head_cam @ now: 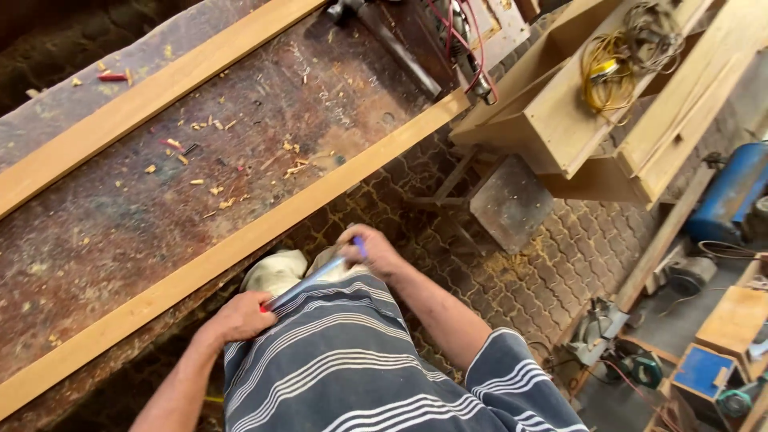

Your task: The person measures long wooden strips on a workbench with a tape measure and marks them with a pencil. They reposition the tape along each strip, mark measurement points, and move between strips to measure and mark them one at a time.

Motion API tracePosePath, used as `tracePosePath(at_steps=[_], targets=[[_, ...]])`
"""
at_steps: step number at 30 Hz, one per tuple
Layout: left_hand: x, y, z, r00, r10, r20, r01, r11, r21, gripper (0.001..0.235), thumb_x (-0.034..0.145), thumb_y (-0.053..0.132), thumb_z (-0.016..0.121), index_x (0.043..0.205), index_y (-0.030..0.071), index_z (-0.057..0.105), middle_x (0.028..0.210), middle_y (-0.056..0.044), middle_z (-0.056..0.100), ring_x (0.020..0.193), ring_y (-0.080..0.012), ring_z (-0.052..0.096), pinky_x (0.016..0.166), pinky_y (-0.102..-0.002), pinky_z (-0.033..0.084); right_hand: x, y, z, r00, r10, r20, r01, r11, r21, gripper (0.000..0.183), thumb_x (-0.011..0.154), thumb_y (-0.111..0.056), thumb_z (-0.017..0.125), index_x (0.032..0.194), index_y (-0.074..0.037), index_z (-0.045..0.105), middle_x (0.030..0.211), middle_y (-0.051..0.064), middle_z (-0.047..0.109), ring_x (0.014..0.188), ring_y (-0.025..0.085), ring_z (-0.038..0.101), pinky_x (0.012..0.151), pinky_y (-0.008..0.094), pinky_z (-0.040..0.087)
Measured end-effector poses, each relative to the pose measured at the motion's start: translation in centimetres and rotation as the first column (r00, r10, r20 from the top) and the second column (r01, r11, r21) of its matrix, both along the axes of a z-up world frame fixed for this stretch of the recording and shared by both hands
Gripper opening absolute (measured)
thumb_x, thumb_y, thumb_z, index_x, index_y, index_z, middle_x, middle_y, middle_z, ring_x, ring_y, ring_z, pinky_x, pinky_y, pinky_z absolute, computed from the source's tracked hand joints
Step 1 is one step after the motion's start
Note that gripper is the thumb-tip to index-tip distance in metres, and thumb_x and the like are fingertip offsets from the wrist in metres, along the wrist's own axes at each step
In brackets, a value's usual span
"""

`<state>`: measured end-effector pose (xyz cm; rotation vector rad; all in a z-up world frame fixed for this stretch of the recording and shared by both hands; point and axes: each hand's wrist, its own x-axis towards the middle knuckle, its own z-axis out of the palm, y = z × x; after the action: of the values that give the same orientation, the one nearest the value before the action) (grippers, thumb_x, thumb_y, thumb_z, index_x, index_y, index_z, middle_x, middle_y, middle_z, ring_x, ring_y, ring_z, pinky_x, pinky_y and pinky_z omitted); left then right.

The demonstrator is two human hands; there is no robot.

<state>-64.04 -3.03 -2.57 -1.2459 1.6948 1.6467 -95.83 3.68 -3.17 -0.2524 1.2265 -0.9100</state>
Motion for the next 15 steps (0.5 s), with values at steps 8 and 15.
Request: tracePosePath(at_steps=[8,15], targets=[[-2.0,-1.3,-8.0,0.996,-0.056,-0.073,0.073,0.965,0.252,0.019,0.080,0.016,0.070,0.085,-0.002,0.075,0.076,-0.017,0.070,0.069,-0.0204,0.061,0.066,-0.041,0.052,-20.3,-2.0,-3.3,0.903,-0.324,-0.281,0.320,0.945,-0.061,0.019,0.086,-0.003,0.077,0.100,-0.007,0.066,0.085,0.004,0.070,0.069,0.015,0.067,0.065,0.033,0.060],[-13.6,-1.9,-10.4,0.995,-0.089,-0.039,0.094,0.988,0.124,0.041,0.093,0.040,0.061,0.081,0.003,0.072,0.071,-0.010,0.070,0.065,-0.0188,0.058,0.065,-0.040,0.048,-30.4,-6.7,-8.3,0.868,-0.313,-0.386,0.249,0.946,-0.209,0.013,0.091,-0.004,0.077,0.099,-0.004,0.067,0.085,0.003,0.069,0.069,0.012,0.065,0.065,0.028,0.057]])
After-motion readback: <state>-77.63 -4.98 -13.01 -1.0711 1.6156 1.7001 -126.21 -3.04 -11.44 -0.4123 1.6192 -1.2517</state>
